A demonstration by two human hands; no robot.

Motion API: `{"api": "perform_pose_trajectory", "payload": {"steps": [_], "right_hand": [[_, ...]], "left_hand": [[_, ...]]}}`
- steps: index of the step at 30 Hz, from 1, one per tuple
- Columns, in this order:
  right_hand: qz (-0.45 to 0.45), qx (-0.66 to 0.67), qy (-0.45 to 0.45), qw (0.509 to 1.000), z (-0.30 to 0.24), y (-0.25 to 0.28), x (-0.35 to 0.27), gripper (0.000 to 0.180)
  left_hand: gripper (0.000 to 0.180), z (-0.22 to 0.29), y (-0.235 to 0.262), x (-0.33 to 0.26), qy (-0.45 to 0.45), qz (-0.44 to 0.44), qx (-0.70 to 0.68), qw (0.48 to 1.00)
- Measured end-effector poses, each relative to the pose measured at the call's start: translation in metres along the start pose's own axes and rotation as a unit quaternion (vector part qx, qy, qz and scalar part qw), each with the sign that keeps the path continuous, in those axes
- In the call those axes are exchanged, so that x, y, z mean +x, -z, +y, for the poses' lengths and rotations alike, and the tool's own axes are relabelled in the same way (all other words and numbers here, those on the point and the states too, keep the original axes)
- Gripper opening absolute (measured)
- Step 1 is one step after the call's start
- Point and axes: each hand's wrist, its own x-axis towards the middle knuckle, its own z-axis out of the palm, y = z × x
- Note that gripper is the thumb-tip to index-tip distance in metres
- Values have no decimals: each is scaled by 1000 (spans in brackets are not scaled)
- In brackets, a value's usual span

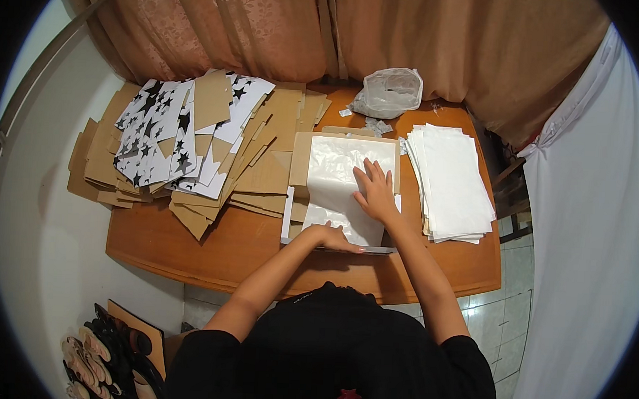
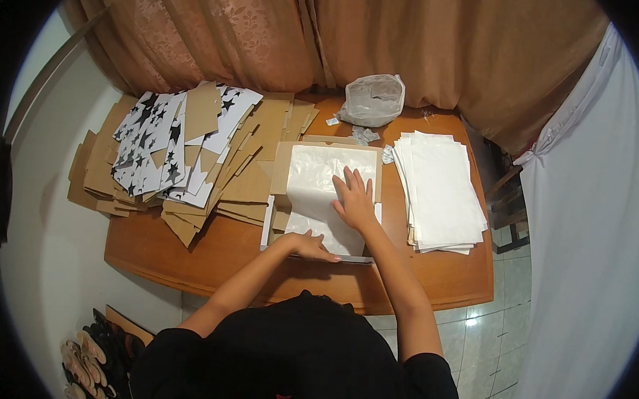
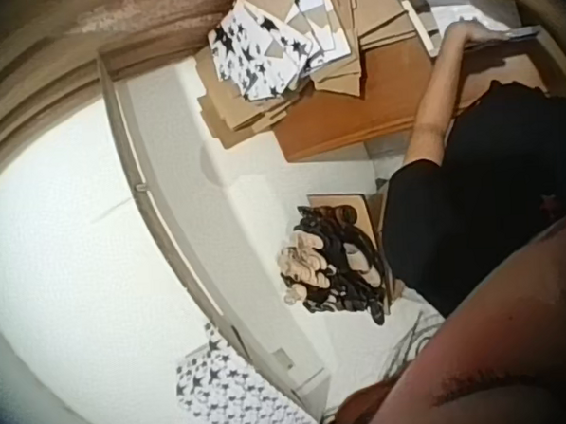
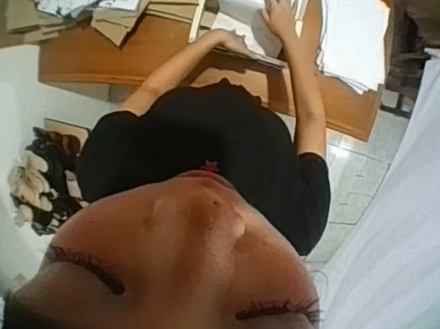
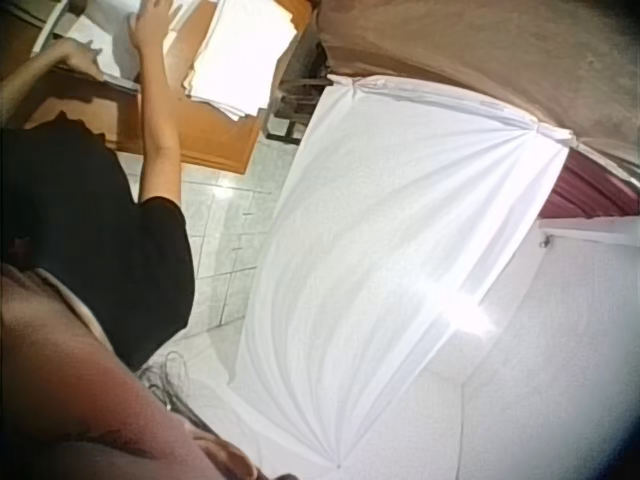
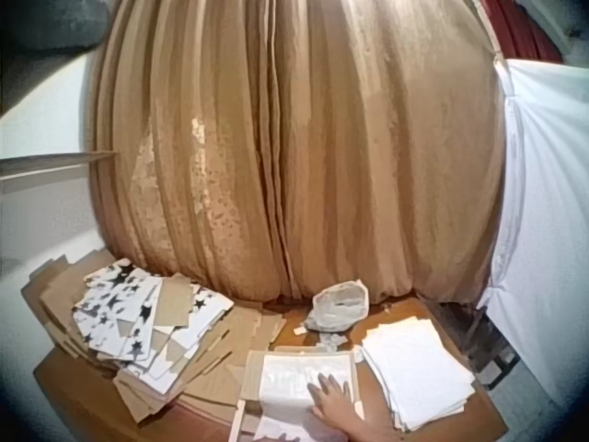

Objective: Fold cardboard into shoe boxes and place them on a shelf.

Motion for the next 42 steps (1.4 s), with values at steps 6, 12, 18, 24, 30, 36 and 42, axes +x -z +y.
{"api": "perform_pose_trajectory", "payload": {"steps": [6,12,18,24,30,36,42], "right_hand": [[43,29,1,999,1,8,-1,57],[72,57,-1,996,0,22,3,55],[164,60,-81,981,19,22,-6,54],[166,92,-122,974,33,7,-13,54],[156,113,-115,975,36,6,-4,56],[210,215,-75,951,64,4,0,50],[173,150,-192,954,132,-8,22,28]], "left_hand": [[116,1,1,-21,89,76,-68,991],[115,-7,-6,-13,77,110,-78,988],[113,-26,-11,-7,81,146,-143,976],[113,-20,-12,-3,95,136,-103,981],[112,-24,-5,8,124,127,-100,979],[78,-10,6,-6,41,303,-155,940],[47,29,44,-4,-74,603,-8,794]]}}
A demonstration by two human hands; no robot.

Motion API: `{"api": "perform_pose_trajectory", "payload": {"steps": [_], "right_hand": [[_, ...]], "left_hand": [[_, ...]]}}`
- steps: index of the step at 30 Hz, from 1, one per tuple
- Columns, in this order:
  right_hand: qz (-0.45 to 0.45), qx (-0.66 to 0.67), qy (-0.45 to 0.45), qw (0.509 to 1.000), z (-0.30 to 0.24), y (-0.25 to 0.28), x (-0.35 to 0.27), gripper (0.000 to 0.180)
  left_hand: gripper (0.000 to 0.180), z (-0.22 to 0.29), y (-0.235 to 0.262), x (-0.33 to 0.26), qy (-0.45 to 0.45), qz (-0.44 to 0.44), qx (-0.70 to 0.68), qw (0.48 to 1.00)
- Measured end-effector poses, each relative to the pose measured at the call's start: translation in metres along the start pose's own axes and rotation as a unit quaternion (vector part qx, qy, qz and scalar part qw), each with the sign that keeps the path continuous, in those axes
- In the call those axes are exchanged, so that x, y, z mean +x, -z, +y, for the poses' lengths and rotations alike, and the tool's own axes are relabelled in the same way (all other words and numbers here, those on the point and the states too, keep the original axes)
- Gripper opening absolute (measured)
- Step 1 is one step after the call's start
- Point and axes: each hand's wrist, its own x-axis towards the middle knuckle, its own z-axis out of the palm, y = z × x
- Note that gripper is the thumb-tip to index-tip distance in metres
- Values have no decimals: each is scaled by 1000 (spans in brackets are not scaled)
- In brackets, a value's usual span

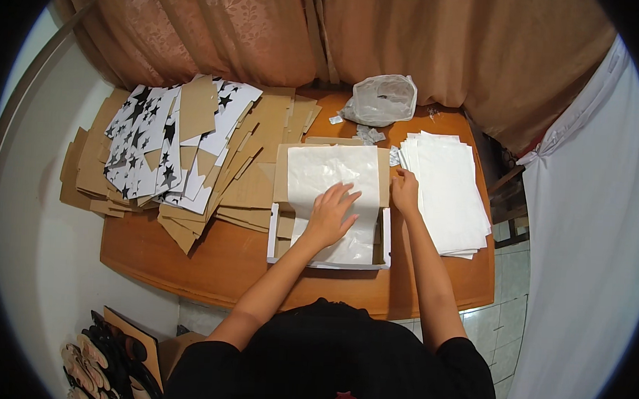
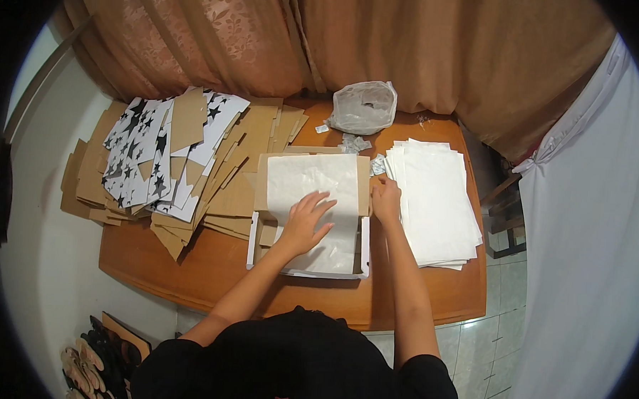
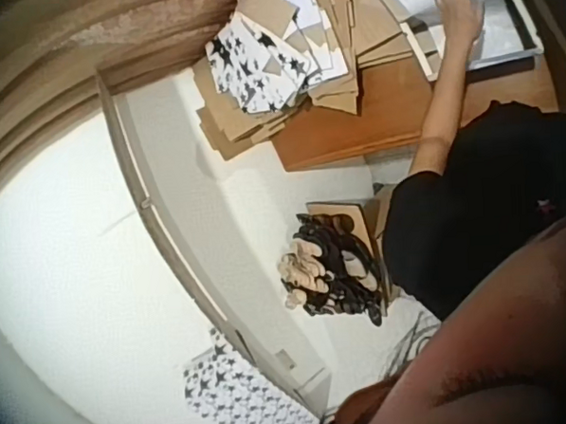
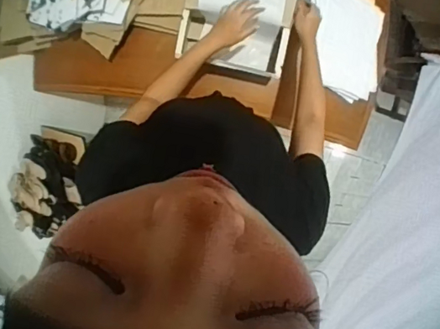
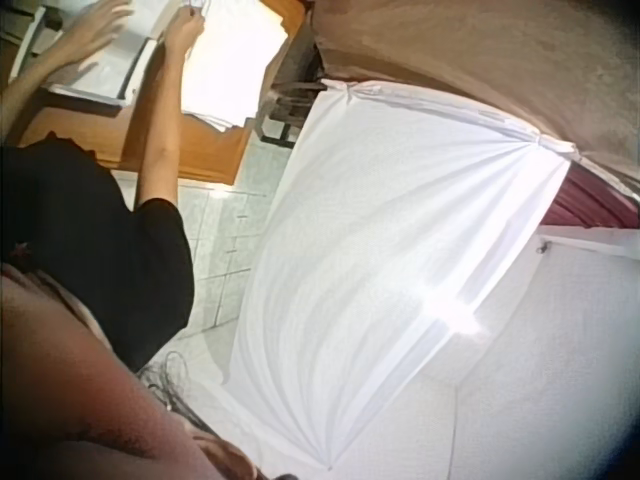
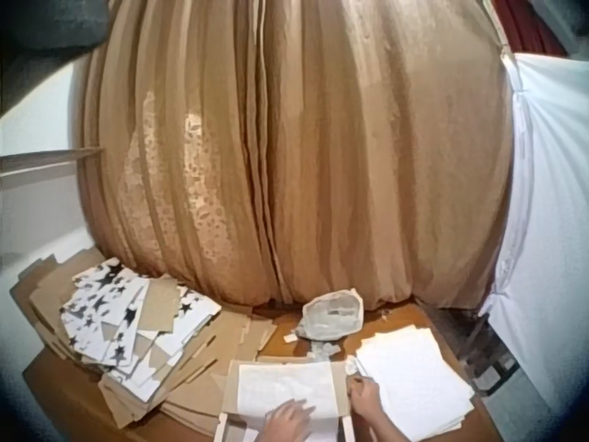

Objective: Fold cardboard into shoe boxes and place them on a shelf.

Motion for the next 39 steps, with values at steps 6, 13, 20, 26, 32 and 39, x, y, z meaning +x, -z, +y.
{"api": "perform_pose_trajectory", "payload": {"steps": [6,13,20,26,32,39], "right_hand": [[-96,-159,0,983,11,-24,36,33],[-99,-254,75,959,38,-34,49,30],[-45,-285,175,941,51,-33,46,5],[-62,-268,165,947,44,-29,32,12],[-75,-194,9,978,42,-28,21,27],[-108,-108,-59,987,47,-24,-10,27]], "left_hand": [[67,-14,-28,30,-23,-4,180,983],[79,-23,-42,28,-13,-57,193,979],[78,-22,-37,31,-11,-65,176,982],[63,-24,-14,25,-5,-33,28,999],[45,-47,10,8,72,125,16,989],[45,-75,25,-22,191,175,-4,966]]}}
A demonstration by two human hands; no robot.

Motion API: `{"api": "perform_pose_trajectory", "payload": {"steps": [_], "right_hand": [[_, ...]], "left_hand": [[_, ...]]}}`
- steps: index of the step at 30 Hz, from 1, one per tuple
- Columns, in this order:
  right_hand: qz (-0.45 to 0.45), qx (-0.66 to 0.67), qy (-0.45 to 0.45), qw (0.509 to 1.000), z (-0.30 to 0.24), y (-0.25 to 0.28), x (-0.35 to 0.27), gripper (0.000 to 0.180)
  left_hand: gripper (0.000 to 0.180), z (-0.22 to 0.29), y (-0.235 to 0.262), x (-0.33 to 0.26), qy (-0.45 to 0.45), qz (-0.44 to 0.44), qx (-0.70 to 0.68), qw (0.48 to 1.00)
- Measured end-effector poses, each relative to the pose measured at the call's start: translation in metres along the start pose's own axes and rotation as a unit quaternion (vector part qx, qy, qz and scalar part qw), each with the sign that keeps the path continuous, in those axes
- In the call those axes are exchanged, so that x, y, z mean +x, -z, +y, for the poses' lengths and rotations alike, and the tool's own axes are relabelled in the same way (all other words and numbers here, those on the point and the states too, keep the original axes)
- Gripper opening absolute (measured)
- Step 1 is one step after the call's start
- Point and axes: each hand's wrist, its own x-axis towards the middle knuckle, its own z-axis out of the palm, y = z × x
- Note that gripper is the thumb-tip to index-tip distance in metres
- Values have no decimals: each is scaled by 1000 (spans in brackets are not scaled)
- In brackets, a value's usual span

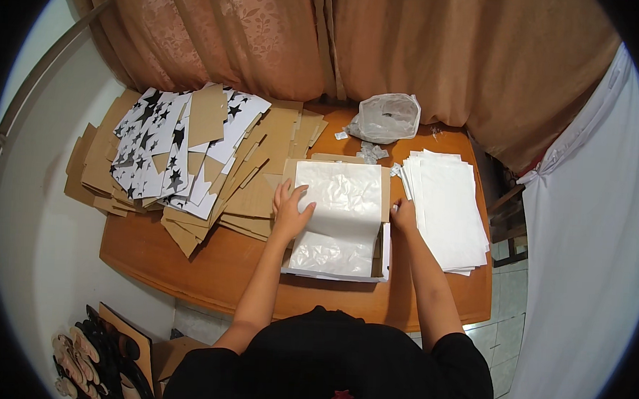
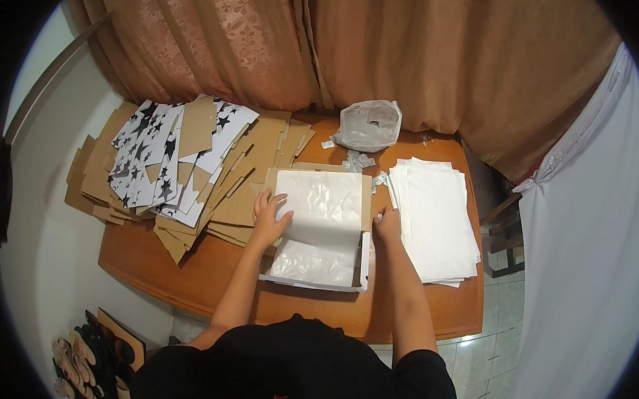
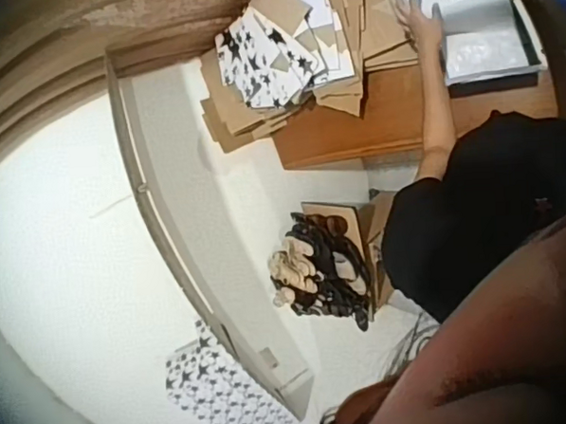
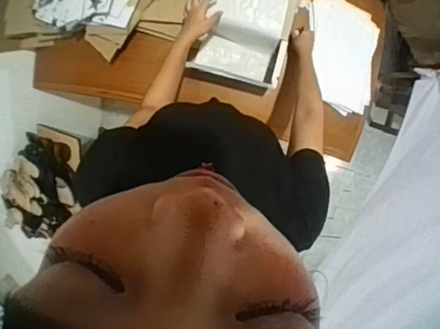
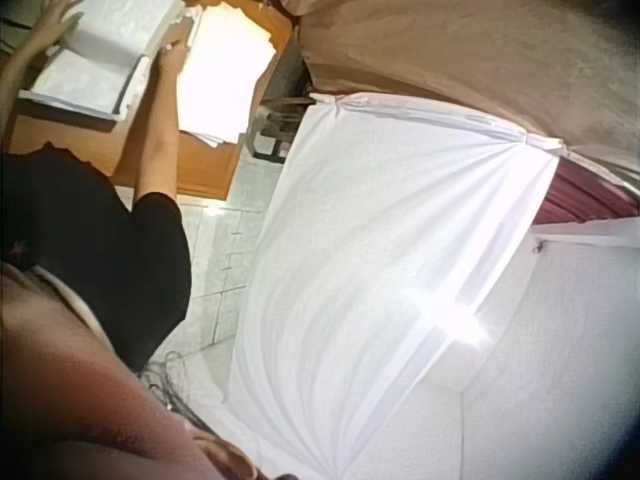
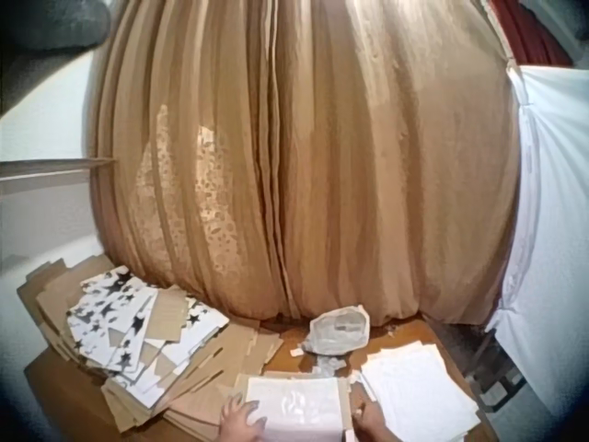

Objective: Fold cardboard into shoe boxes and place them on a shelf.

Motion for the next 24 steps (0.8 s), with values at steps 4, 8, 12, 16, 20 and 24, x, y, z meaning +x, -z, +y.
{"api": "perform_pose_trajectory", "payload": {"steps": [4,8,12,16,20,24], "right_hand": [[-18,-12,-25,999,16,9,-23,20],[18,132,-129,983,-24,47,-49,20],[152,239,-49,958,-70,74,-72,16],[25,260,30,965,-109,72,-96,14],[-80,232,23,969,-158,72,-114,24],[4,194,40,980,-157,63,-95,34]], "left_hand": [[46,-11,8,-2,33,-2,-19,999],[46,-33,24,-12,41,17,-18,999],[44,-46,30,-21,46,32,-10,998],[44,-52,23,-23,38,14,-34,999],[43,-46,18,-23,20,17,-18,999],[42,-44,17,-14,11,11,-29,999]]}}
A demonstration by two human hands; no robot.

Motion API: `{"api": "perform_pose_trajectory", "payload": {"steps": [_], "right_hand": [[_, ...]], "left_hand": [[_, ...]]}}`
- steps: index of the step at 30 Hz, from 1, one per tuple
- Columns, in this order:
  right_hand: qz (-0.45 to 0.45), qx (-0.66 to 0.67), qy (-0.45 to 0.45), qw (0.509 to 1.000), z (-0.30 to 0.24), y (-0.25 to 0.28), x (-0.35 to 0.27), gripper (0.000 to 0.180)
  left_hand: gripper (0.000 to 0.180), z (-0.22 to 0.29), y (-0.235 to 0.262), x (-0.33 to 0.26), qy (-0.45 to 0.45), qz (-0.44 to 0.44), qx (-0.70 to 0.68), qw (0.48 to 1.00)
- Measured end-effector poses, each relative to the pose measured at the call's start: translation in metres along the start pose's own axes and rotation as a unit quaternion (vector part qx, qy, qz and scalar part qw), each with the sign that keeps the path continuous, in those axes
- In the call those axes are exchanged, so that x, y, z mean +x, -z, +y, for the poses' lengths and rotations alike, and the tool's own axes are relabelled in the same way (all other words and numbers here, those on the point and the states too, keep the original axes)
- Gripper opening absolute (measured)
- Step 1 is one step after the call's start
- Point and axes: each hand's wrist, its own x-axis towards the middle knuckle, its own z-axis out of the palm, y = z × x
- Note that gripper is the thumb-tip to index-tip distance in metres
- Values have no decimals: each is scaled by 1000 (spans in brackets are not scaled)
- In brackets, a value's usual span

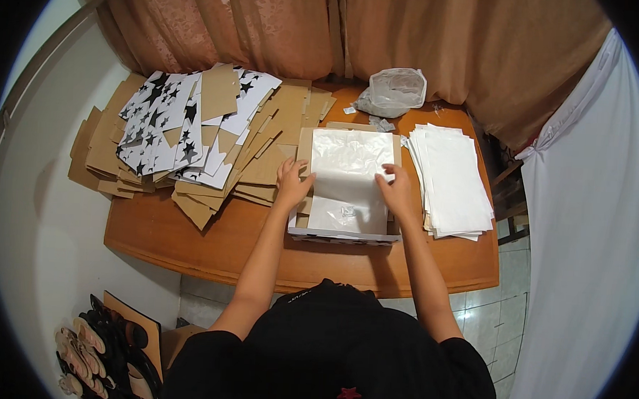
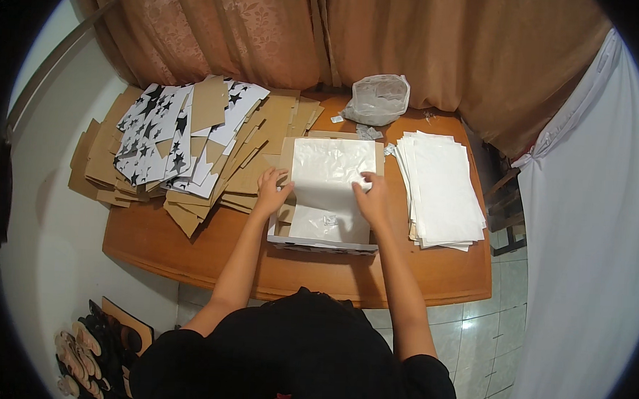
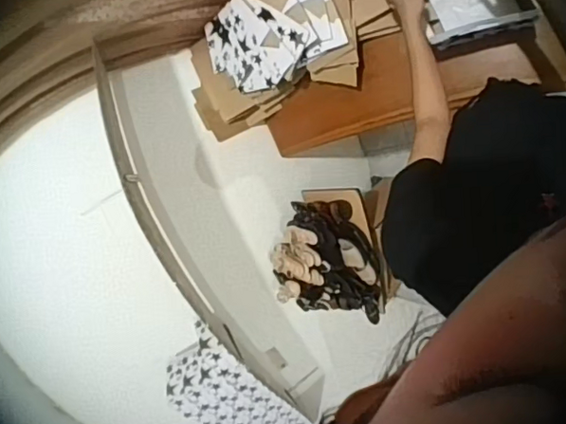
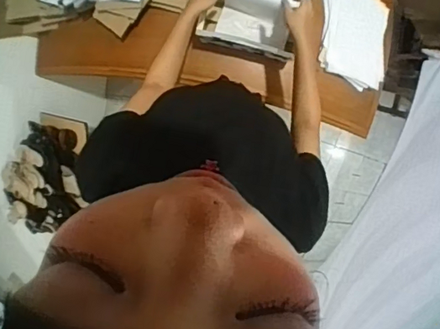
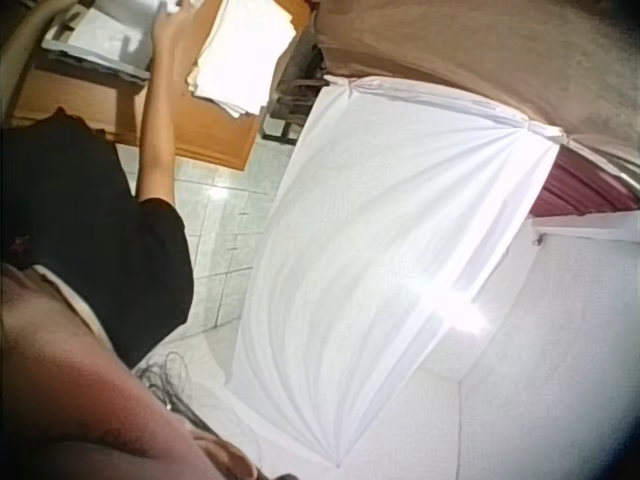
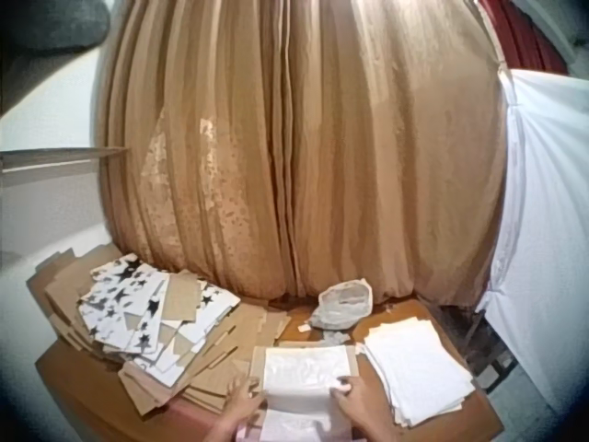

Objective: Fold cardboard into shoe boxes and place them on a shelf.

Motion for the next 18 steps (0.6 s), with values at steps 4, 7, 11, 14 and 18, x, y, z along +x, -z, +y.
{"api": "perform_pose_trajectory", "payload": {"steps": [4,7,11,14,18], "right_hand": [[124,-143,67,980,40,-3,38,45],[142,-177,37,973,48,-3,60,51],[95,-217,-17,971,48,-4,73,48],[87,-219,-101,967,33,-7,79,40],[76,-222,-116,965,24,-18,86,38]], "left_hand": [[39,-6,0,29,8,-17,-78,997],[39,1,0,47,1,-5,-28,1000],[41,19,-4,62,20,-8,30,999],[46,15,-13,73,27,-32,47,998],[57,-1,-27,90,92,-74,-3,993]]}}
